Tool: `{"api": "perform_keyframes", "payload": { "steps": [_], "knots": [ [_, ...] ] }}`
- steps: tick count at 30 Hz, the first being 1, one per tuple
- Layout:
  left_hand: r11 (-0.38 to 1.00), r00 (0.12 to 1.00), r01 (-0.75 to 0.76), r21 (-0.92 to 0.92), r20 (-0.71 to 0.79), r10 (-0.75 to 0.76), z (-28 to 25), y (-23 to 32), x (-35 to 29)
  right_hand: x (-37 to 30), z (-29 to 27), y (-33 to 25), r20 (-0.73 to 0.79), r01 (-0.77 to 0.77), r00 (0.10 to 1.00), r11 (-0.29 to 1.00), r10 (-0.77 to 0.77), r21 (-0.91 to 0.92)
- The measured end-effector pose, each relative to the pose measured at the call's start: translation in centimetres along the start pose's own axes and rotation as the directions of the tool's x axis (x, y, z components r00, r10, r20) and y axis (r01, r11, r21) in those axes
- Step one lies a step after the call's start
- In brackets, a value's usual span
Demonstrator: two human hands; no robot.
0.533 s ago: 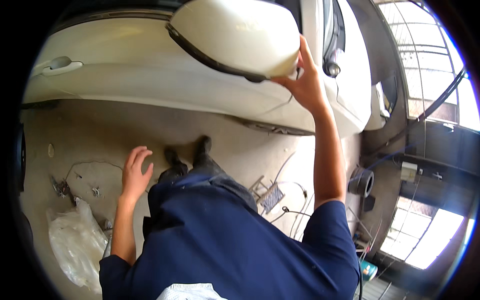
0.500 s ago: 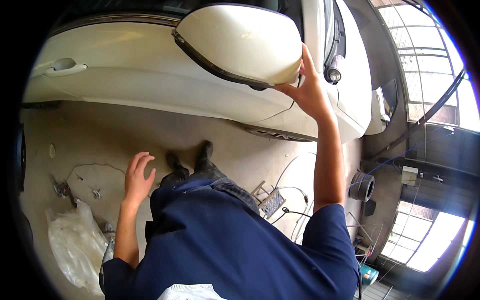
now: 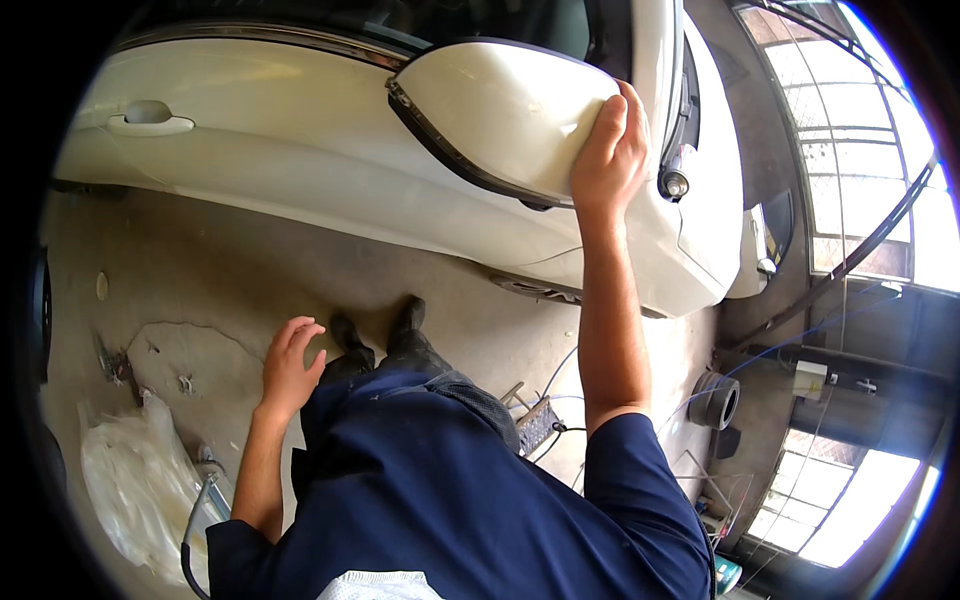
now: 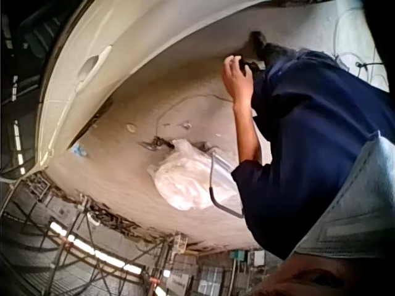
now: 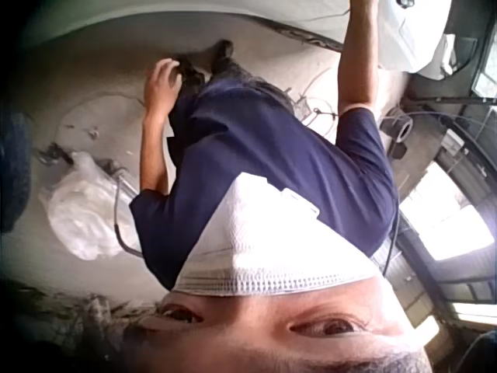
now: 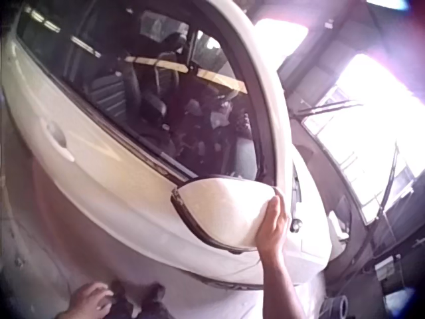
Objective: The person repeatedly handles a white car side mirror, aligning and pressing it into place on the driver's side door. They walk around the vehicle to check fit and reposition the mirror multiple times. A spray can is briefly used near the mirror area.
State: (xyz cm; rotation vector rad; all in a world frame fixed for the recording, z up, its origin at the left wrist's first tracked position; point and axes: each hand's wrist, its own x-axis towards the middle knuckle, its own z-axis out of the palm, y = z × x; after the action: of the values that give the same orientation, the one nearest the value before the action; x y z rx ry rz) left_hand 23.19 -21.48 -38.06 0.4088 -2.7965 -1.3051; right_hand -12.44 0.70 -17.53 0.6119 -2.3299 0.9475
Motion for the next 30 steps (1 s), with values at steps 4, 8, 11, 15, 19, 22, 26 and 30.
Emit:
{"api": "perform_keyframes", "payload": {
  "steps": [4,8,11,15,19,22,26,30],
  "knots": [
    [0.998,0.998,-0.061,0.027,0.015,0.061,-0.5,0.8,0.5,-0.3,0.3,0.1,-0.062,0.023,0.998,0.999,-0.024,-0.028],
    [0.991,0.992,-0.124,0.045,-0.034,0.125,-1.0,1.6,2.4,0.4,0.0,0.6,-0.097,0.073,0.992,0.996,-0.077,-0.049],
    [0.980,0.975,-0.199,-0.032,-0.110,0.194,-3.0,4.1,5.0,0.2,-1.3,1.7,0.092,-0.167,0.983,0.983,0.160,0.079],
    [0.948,0.923,-0.298,-0.109,-0.288,0.256,-6.5,8.3,10.3,-0.5,-0.9,1.6,-0.030,-0.219,0.975,0.973,0.222,0.072],
    [0.911,0.905,-0.338,-0.235,-0.346,0.247,-8.3,12.0,14.0,0.1,-1.5,2.0,-0.063,-0.147,0.987,0.988,0.150,0.049],
    [0.903,0.901,-0.328,-0.279,-0.379,0.211,-9.1,13.3,15.4,-1.2,-0.8,0.7,-0.006,-0.233,0.972,0.969,0.234,0.081],
    [0.840,0.880,-0.389,-0.379,-0.424,0.216,-8.7,17.2,17.4,-0.4,-1.8,2.3,-0.097,-0.054,0.993,0.993,0.065,0.108],
    [0.828,0.834,-0.472,-0.302,-0.458,0.308,-9.5,20.6,19.8,1.5,-3.2,2.9,0.187,-0.194,0.971,0.950,0.150,0.245]
  ]
}}
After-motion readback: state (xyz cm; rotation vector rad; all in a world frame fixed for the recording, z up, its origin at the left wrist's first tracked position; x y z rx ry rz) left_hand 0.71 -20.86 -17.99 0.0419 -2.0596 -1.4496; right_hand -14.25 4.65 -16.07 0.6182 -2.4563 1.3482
